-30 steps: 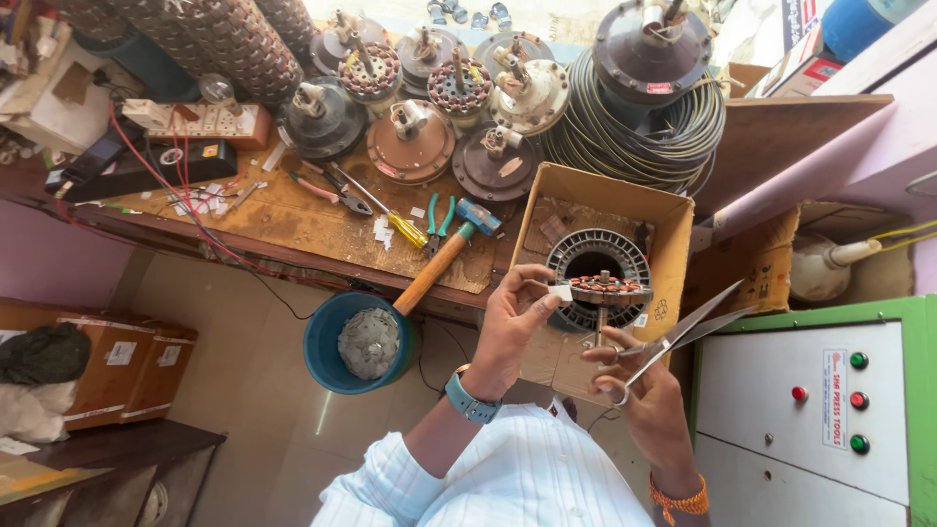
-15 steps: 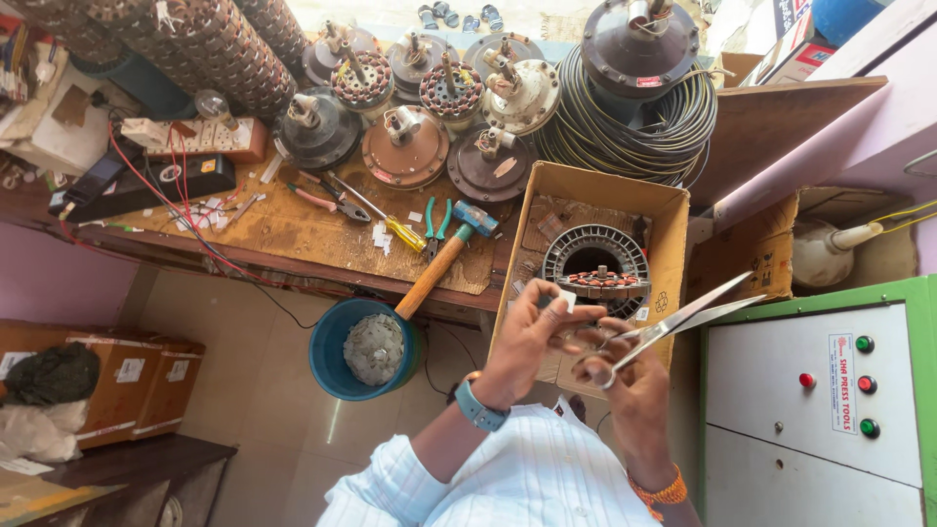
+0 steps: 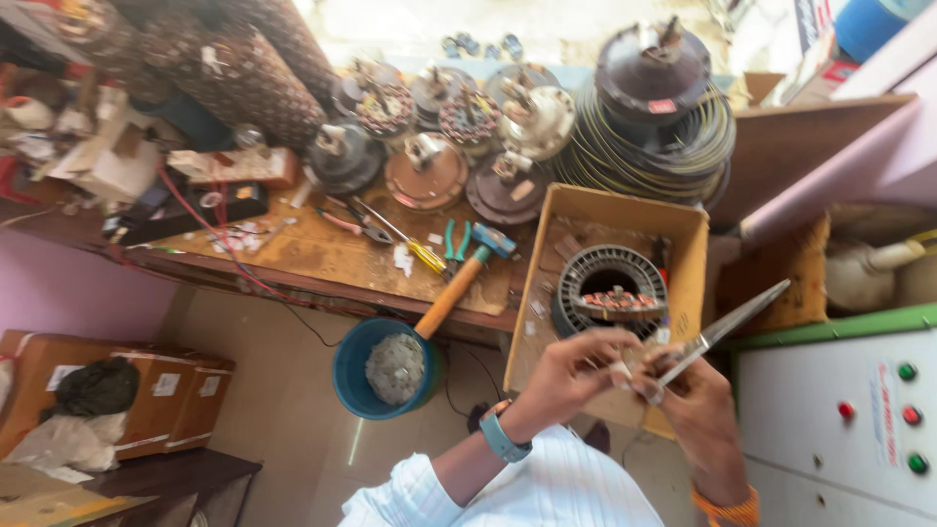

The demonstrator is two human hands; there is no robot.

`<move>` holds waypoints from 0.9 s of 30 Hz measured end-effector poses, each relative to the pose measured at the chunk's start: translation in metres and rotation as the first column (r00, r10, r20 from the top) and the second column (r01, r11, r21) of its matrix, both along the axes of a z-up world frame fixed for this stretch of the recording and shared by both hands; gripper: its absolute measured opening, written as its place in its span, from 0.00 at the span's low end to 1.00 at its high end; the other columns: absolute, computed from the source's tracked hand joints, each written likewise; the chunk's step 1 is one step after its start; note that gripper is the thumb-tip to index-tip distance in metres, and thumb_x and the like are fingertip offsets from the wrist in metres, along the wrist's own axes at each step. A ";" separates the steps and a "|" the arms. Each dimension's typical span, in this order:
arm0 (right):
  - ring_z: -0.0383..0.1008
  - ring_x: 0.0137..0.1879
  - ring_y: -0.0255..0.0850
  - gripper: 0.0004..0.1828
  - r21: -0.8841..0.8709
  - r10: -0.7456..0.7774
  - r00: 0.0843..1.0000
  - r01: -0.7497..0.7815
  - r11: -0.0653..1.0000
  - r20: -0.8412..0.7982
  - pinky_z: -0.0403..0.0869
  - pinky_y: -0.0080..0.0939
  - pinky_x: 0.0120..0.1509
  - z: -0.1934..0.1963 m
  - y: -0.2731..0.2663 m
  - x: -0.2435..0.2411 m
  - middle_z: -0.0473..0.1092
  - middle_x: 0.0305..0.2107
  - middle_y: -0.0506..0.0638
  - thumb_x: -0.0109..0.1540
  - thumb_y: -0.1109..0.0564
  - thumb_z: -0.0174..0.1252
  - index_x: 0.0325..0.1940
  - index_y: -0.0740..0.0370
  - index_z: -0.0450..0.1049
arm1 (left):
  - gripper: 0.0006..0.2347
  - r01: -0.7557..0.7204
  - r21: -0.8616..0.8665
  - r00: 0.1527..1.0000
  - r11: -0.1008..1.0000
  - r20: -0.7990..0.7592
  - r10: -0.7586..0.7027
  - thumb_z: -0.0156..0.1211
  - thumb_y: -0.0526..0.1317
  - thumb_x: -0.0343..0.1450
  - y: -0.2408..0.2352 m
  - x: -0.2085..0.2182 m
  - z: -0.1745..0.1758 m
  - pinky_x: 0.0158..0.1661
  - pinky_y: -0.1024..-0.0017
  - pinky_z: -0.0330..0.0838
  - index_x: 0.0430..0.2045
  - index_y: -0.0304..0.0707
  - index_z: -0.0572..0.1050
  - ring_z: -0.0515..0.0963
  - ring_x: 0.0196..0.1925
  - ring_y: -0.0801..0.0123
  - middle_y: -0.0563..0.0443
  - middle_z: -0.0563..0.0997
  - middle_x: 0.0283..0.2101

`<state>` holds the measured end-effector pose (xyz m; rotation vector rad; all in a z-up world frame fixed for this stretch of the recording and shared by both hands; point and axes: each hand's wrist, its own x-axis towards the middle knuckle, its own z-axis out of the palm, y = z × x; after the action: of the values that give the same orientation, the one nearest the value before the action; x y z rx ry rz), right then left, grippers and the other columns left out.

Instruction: The person works on a motor stator assembly, using a screwdriver to adjust internal components and scissors to cut small white insulating pieces. They repeatedly insert the cut pieces into the stator slots and adjust the assembly with both hands.

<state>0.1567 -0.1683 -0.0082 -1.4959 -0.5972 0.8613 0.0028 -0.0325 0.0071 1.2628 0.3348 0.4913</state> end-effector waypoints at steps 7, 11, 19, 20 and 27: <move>0.82 0.36 0.42 0.23 -0.069 0.046 0.996 -0.051 0.996 -0.076 0.82 0.42 0.43 0.003 0.003 0.021 0.78 0.32 0.57 0.56 0.60 0.65 0.54 0.69 0.72 | 0.06 -0.079 0.558 0.985 0.826 -0.086 0.152 0.68 0.33 0.69 0.005 0.002 0.019 0.37 0.77 0.80 0.38 0.40 0.85 0.83 0.35 0.80 0.53 0.84 0.35; 0.77 0.31 0.40 0.29 -0.152 0.119 0.979 -0.145 0.978 -0.166 0.79 0.40 0.36 -0.005 0.010 0.016 0.75 0.30 0.52 0.59 0.53 0.63 0.62 0.67 0.70 | 0.06 -0.104 0.147 0.988 0.984 -0.095 0.119 0.67 0.34 0.72 0.020 0.008 0.010 0.32 0.79 0.79 0.40 0.32 0.83 0.82 0.33 0.80 0.52 0.86 0.37; 0.72 0.35 0.31 0.46 -0.083 0.548 0.798 -0.582 0.809 -0.251 0.72 0.32 0.36 -0.020 -0.012 -0.009 0.73 0.30 0.45 0.48 0.39 0.74 0.64 0.68 0.73 | 0.08 -0.242 0.013 0.967 0.970 -0.081 0.242 0.66 0.35 0.73 0.047 0.007 -0.007 0.33 0.79 0.80 0.40 0.28 0.83 0.84 0.35 0.78 0.49 0.86 0.37; 0.72 0.34 0.30 0.46 -0.084 0.556 0.788 -0.593 0.801 -0.263 0.72 0.31 0.36 -0.017 -0.011 -0.011 0.73 0.29 0.45 0.48 0.40 0.74 0.64 0.67 0.74 | 0.08 -0.244 0.019 0.965 0.970 -0.095 0.245 0.66 0.35 0.73 0.048 0.006 -0.005 0.33 0.79 0.80 0.40 0.28 0.82 0.84 0.35 0.78 0.48 0.86 0.36; 0.67 0.31 0.30 0.40 -0.191 0.532 0.796 -0.593 0.783 -0.288 0.67 0.30 0.34 -0.012 -0.007 -0.012 0.69 0.25 0.43 0.48 0.49 0.76 0.61 0.68 0.77 | 0.09 -0.259 -0.015 0.958 0.966 -0.133 0.254 0.65 0.37 0.73 0.050 -0.002 -0.002 0.34 0.80 0.80 0.40 0.29 0.81 0.87 0.37 0.75 0.50 0.87 0.35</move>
<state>0.1444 -0.1750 -0.0198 -1.4486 -0.8060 1.6185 0.0012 0.0171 0.0050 1.2287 0.6200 0.6231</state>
